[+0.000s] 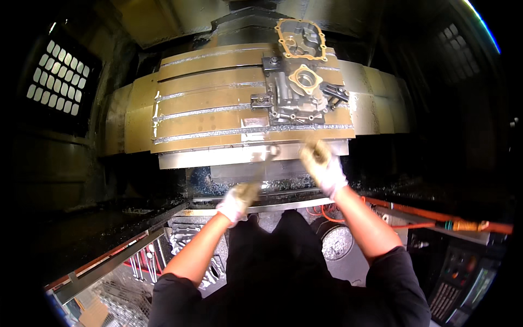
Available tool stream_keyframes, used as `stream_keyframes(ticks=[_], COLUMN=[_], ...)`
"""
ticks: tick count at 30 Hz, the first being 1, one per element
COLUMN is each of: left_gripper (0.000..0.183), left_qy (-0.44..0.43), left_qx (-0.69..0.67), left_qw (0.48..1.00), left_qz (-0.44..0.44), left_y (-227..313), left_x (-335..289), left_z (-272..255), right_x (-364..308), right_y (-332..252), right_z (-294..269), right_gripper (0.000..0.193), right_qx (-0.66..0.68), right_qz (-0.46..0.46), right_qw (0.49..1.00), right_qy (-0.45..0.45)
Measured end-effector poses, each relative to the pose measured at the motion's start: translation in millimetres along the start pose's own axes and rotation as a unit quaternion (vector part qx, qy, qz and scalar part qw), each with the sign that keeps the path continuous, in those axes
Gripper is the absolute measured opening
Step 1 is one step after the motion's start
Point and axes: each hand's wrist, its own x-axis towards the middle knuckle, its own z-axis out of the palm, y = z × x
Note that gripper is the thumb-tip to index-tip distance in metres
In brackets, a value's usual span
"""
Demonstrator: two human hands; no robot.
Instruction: The person uses a dial indicator to check the alignment of a metal part on a CNC machine bed, then uses a wrench to tighten bolts on the part before removing it.
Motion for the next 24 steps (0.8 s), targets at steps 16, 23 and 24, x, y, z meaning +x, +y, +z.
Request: stream_keyframes(ticks=[16, 23, 24], left_gripper=[0.075, 0.078, 0.08], left_qy=[0.087, 0.065, 0.076], left_qx=[0.341, 0.294, 0.279], left_qw=[0.909, 0.929, 0.932], left_qz=[-0.225, -0.215, -0.219], left_y=[-1, -32, -41], left_x=[214, 220, 209], left_z=[-175, -155, -140], right_x=[250, 255, 255], right_y=[6, 9, 9], right_z=[-2, -3, -2], right_gripper=[0.071, 0.068, 0.067], right_qx=[-0.432, -0.437, -0.437], right_qz=[-0.228, -0.258, -0.262], right_qw=[0.858, 0.846, 0.844], right_qy=[0.157, 0.161, 0.167])
